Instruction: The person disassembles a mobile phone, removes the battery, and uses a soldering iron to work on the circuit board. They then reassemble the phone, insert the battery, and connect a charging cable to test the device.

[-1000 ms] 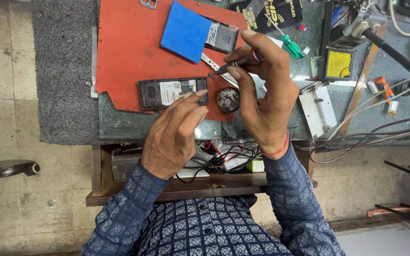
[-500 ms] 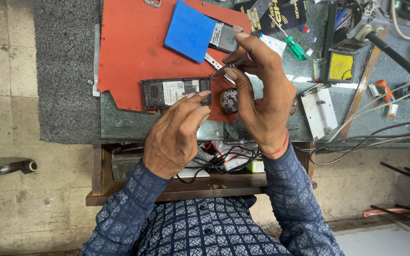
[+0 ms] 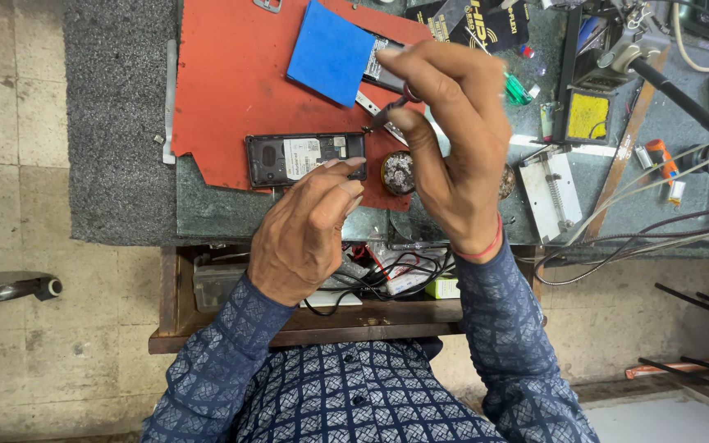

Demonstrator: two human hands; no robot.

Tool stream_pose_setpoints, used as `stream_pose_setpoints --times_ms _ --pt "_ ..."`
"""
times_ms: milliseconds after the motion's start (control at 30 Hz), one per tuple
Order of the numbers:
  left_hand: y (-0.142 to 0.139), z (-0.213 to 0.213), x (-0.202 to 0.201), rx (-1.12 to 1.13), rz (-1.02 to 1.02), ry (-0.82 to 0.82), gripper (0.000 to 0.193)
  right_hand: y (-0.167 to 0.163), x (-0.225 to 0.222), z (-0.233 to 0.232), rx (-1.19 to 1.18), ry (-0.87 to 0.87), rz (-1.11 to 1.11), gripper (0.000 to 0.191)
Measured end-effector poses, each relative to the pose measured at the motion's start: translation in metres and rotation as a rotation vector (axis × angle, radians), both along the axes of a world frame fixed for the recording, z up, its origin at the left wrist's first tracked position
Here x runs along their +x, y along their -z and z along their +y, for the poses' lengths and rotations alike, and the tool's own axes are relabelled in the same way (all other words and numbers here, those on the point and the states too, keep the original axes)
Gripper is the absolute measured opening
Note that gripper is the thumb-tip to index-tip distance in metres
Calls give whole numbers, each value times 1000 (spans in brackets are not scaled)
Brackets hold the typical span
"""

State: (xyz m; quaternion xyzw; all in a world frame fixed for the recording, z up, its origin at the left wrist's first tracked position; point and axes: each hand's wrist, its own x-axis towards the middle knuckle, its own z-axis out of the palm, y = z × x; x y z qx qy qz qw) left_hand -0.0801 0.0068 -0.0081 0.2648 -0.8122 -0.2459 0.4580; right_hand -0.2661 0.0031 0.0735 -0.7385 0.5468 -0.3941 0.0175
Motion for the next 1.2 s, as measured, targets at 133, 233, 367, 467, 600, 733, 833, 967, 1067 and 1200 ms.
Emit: stream_pose_setpoints --times_ms 133,233,367,467,600,733,833,967,1067,1200 --pt "-2 0 0 -2 5 -2 51 1 3 -2 -5 21 -4 30" --pt "-2 1 0 0 -4 -7 52 -2 6 0 59 -4 -88 29" --pt "-1 2 -1 -4 5 -8 51 -7 8 -5 -15 35 46 25" --pt "0 2 -1 1 2 -10 49 -9 10 -1 -18 25 54 31" --pt "1 1 -1 4 -1 -7 47 -5 9 -5 18 -24 -42 32" --pt "1 2 0 27 -8 5 46 -2 10 -3 14 -56 -68 33" --pt "0 2 -1 23 5 -3 45 0 12 -2 16 -26 -75 38" --pt "1 3 -1 29 18 -2 45 -1 14 -2 -55 14 -3 27" --pt "1 5 0 51 47 -2 45 -2 15 5 17 -17 -92 30" --pt "1 11 3 211 58 -6 45 4 12 9 -35 73 5 31"
